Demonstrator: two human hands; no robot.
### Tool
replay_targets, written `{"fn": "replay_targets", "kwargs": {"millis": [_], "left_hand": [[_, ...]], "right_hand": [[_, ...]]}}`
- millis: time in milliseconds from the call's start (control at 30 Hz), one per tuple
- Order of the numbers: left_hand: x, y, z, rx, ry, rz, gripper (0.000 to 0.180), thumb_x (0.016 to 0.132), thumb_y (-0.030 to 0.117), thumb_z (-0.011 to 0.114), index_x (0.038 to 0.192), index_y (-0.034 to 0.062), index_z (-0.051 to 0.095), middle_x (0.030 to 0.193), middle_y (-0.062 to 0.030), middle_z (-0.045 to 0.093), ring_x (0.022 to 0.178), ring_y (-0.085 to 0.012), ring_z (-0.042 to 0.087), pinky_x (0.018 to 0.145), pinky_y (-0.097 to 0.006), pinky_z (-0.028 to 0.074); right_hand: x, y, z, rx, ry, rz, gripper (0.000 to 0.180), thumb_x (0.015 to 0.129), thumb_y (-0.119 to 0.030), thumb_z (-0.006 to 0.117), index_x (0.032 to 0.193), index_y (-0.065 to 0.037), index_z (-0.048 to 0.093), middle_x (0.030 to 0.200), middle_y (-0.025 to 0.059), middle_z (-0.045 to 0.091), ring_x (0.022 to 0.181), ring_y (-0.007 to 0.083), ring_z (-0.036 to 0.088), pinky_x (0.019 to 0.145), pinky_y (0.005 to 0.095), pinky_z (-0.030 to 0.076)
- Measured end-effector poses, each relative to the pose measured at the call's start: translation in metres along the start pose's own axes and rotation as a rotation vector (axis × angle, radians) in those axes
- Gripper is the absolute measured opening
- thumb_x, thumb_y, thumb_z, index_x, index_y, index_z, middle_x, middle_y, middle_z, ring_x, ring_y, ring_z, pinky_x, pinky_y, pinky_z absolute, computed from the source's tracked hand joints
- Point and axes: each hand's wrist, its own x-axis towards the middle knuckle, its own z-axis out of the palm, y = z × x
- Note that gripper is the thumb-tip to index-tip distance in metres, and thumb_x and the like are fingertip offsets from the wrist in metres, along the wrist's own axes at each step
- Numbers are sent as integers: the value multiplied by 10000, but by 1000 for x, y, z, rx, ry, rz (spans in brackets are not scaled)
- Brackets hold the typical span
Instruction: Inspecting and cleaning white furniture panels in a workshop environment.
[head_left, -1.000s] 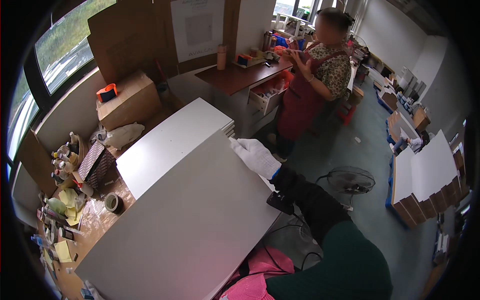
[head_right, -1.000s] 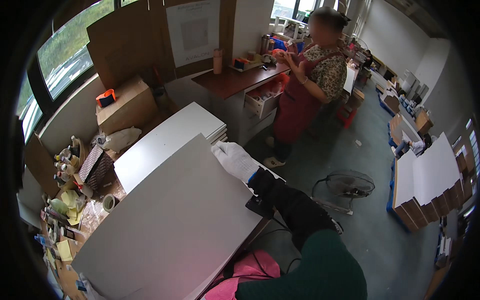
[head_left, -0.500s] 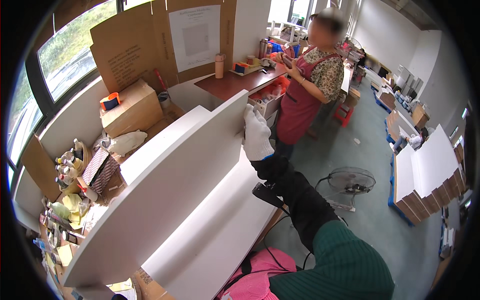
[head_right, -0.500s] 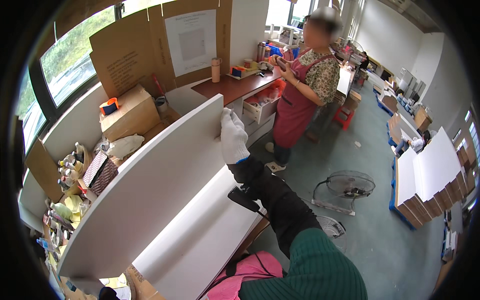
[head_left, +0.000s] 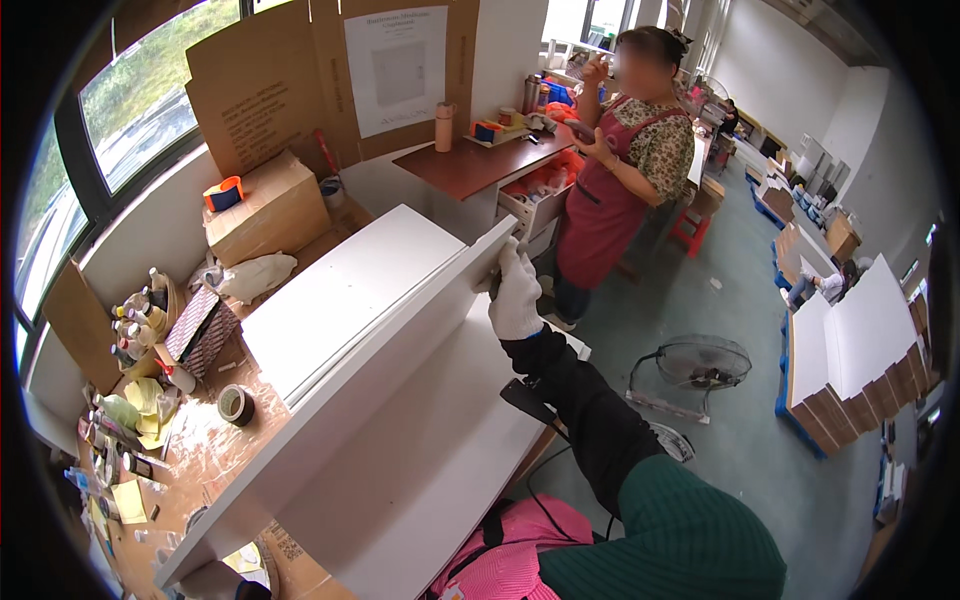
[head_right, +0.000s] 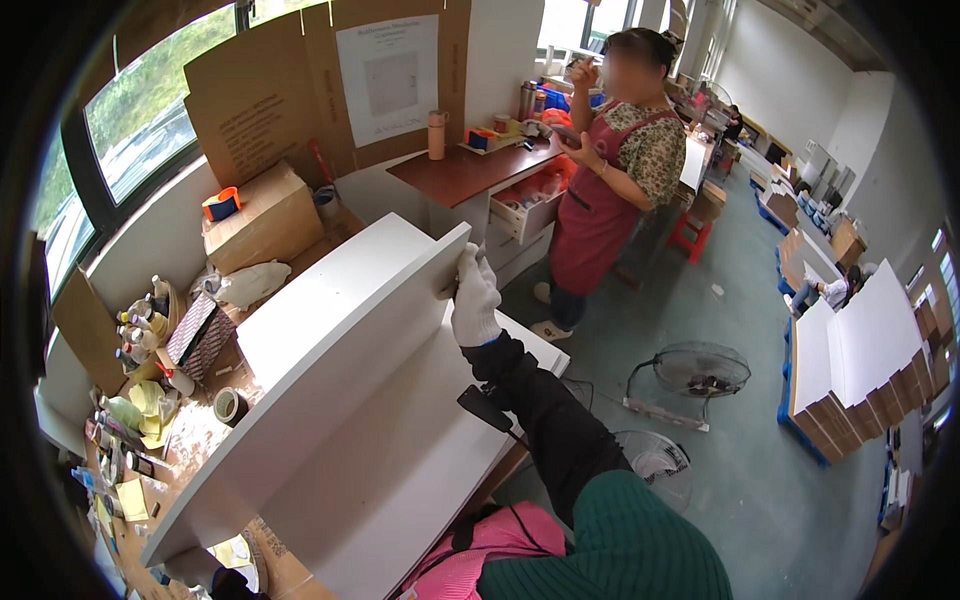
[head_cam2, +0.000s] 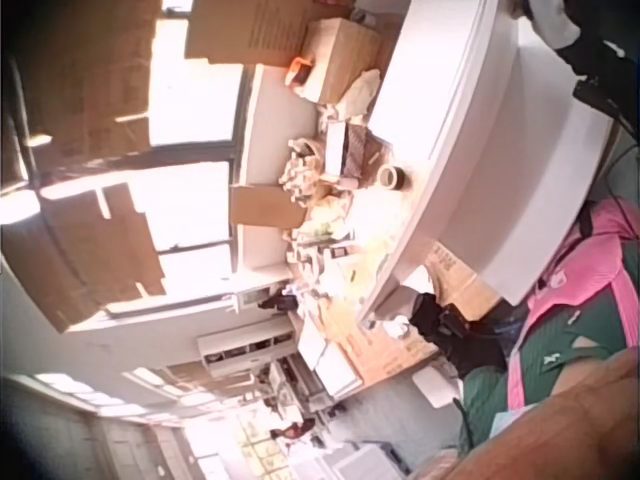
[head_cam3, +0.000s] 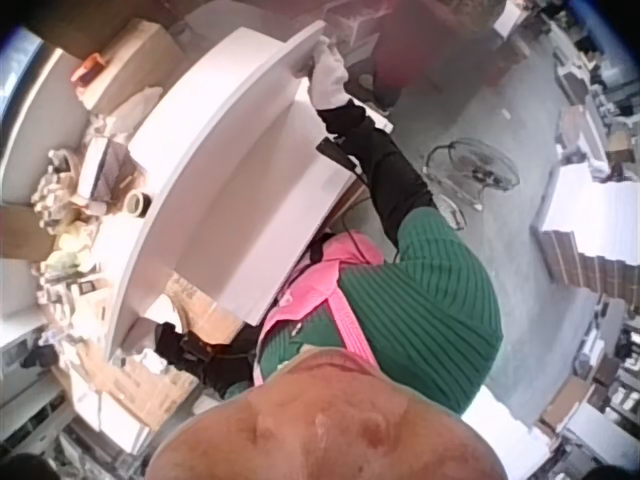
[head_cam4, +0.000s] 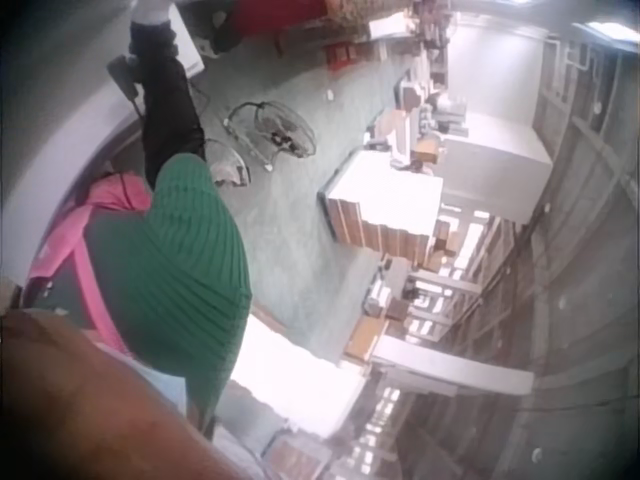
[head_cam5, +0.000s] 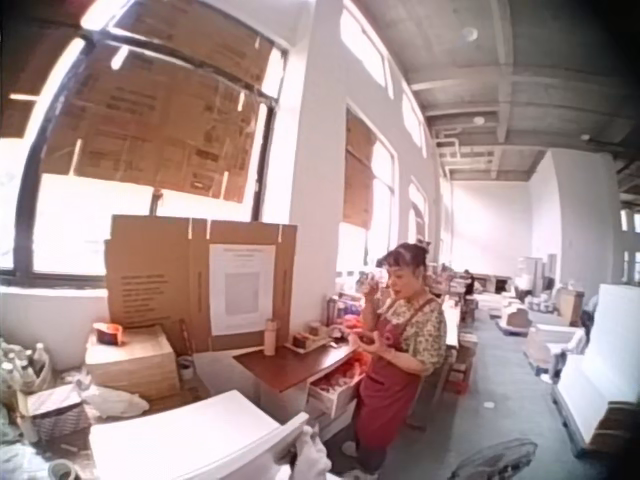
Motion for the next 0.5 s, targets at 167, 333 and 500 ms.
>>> {"fn": "replay_targets", "kwargs": {"millis": [167,333,500], "left_hand": [[-8,9,-2,-6,-43,10,375,1015,327,523,1072,-29,629,1042,-181,662,753,-275,656,659,-347,560],[-25,18,-13,-26,-94,18,381,1014,329,523,1079,-33,625,1054,-186,658,770,-280,654,675,-354,556],[-55,30,-29,-93,-209,-22,388,1013,331,523,1087,-37,621,1066,-190,654,787,-285,651,691,-360,553]], "right_hand": [[7,-8,-17,-219,-82,-30,352,1036,-400,507,1070,-74,636,814,-17,565,540,52,466,453,222,388],[-12,-56,-35,-276,-108,-184,435,1058,-389,478,1171,3,630,688,-6,569,508,39,427,472,196,347],[-49,-96,-21,-116,-191,100,490,1069,-416,434,1230,10,615,619,-8,534,477,46,415,422,183,296]]}}
